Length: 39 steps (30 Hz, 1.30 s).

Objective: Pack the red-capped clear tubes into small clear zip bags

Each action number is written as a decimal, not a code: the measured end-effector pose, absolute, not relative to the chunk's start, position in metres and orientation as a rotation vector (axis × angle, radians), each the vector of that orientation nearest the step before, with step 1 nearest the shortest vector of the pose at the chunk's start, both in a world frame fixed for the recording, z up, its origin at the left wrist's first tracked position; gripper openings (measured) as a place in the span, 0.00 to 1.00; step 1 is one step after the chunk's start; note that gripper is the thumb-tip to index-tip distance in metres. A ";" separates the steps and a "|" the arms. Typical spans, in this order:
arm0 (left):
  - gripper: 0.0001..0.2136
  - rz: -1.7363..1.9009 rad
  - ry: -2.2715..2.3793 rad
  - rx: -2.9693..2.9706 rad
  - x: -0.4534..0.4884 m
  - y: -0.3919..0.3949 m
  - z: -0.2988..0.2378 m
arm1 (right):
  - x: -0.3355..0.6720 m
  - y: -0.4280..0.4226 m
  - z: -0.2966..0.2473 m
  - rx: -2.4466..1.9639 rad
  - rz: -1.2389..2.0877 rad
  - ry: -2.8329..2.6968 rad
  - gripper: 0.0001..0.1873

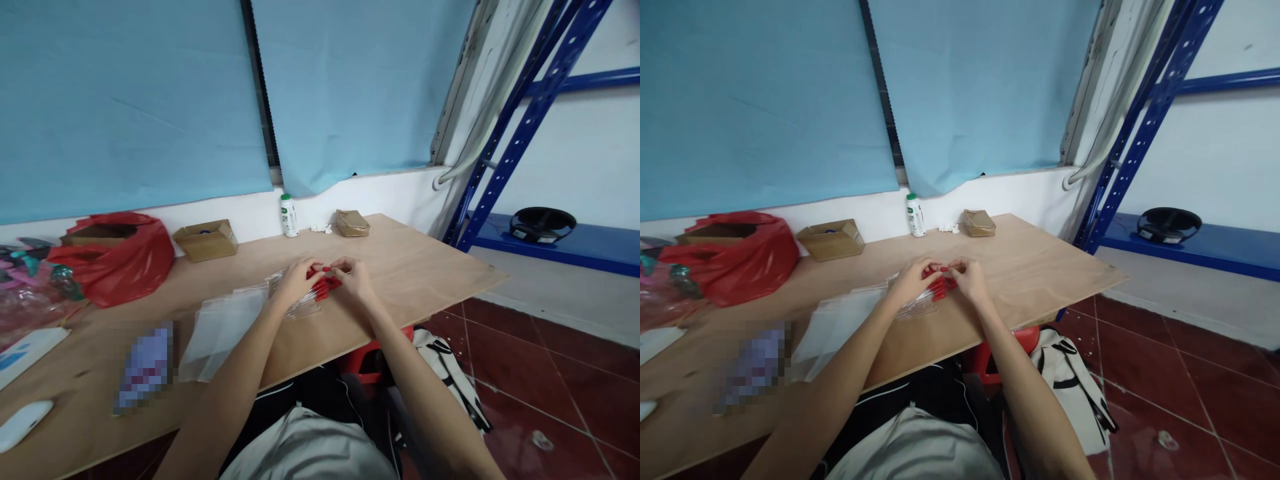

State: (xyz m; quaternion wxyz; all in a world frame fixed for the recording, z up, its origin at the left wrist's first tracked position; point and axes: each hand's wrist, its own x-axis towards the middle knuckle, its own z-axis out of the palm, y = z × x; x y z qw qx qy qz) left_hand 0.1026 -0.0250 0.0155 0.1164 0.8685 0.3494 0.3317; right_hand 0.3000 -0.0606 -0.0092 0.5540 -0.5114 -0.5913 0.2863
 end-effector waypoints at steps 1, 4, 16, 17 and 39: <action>0.13 0.967 1.047 2.604 0.103 -0.025 0.014 | 0.302 -0.058 -0.010 -1.255 0.624 -1.396 0.08; 0.10 0.886 1.103 2.778 0.104 -0.026 0.012 | 0.304 -0.052 -0.013 -1.406 0.488 -1.448 0.04; 0.05 1.188 1.004 2.541 0.095 -0.033 0.038 | 0.298 -0.054 -0.008 -1.456 0.301 -1.560 0.07; 0.05 1.247 0.976 2.482 0.092 -0.034 0.044 | 0.294 -0.058 -0.002 -1.387 0.325 -1.569 0.09; 0.08 1.378 0.728 2.132 0.066 -0.045 0.058 | 0.219 -0.103 0.048 -1.132 0.738 -1.711 0.16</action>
